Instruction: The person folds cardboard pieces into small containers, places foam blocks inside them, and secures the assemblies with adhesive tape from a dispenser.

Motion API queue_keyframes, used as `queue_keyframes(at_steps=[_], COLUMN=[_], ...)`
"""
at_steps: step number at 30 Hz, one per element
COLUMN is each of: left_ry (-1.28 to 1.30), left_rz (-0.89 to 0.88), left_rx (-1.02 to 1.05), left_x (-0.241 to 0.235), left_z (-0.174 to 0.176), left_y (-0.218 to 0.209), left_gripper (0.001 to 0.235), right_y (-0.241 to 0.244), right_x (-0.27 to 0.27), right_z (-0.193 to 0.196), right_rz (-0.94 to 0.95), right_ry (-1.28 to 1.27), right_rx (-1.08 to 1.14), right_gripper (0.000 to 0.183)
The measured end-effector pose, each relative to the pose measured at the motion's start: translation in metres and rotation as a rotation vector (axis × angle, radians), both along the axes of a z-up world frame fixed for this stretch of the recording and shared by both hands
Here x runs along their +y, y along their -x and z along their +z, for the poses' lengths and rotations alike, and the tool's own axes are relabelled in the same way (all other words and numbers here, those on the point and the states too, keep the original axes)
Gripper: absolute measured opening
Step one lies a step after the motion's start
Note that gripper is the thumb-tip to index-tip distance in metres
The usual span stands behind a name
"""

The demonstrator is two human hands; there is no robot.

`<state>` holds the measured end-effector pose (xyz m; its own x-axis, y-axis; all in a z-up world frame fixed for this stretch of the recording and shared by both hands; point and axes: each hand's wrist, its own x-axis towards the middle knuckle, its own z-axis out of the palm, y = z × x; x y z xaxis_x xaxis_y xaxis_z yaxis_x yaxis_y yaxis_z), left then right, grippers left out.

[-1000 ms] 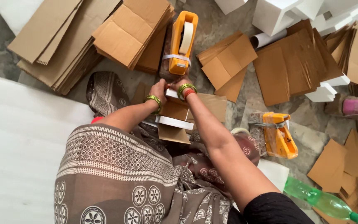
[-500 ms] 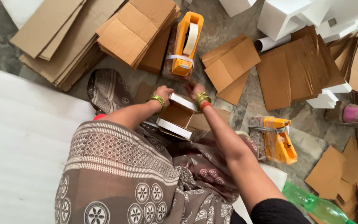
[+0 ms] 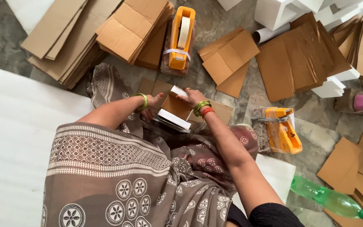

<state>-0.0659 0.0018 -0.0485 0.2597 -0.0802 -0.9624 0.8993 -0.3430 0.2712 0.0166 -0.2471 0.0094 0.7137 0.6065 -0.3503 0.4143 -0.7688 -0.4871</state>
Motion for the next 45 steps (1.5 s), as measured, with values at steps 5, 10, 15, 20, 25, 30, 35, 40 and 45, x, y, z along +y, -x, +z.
queue_keyframes(at_steps=[5,10,15,20,25,30,35,40,45], left_ry=[-0.029,-0.337,-0.386,-0.564,-0.634,-0.592,-0.496,-0.406,-0.38], left_rz=[0.101,-0.012,0.062,-0.114,-0.376,-0.592,-0.765,-0.895,-0.962], left_rx=[-0.207,-0.629,-0.892,-1.355,-0.958,-1.206,-1.266,-1.423,-1.386], left_x=[-0.04,-0.034,-0.045,-0.06,-0.066,-0.054,-0.093,-0.131,-0.151], left_z=[0.04,0.088,0.134,0.193,0.3,0.408,0.457,0.471,0.483], left_y=[0.007,-0.017,-0.031,-0.014,0.006,0.055,0.102,0.149,0.191], left_gripper=[0.125,0.141,0.121,0.095,0.084,0.072,0.068,0.064,0.072], right_y=[0.0,0.026,0.075,0.117,0.14,0.135,0.141,0.181,0.2], right_x=[0.001,-0.027,-0.03,-0.024,-0.05,-0.128,-0.133,-0.116,-0.12], right_z=[0.019,0.03,0.07,0.118,0.139,0.163,0.199,0.176,0.177], right_rz=[0.059,-0.386,-0.752,-0.804,-0.774,-0.793,-0.557,-0.029,-0.081], right_ry=[0.15,0.045,-0.125,-0.657,-0.915,-1.143,-1.278,-1.315,-0.894], right_rx=[0.042,-0.066,-0.066,0.212,0.636,0.516,0.571,0.603,0.127], right_gripper=[0.087,0.074,0.058,0.045,0.045,0.067,0.096,0.088,0.035])
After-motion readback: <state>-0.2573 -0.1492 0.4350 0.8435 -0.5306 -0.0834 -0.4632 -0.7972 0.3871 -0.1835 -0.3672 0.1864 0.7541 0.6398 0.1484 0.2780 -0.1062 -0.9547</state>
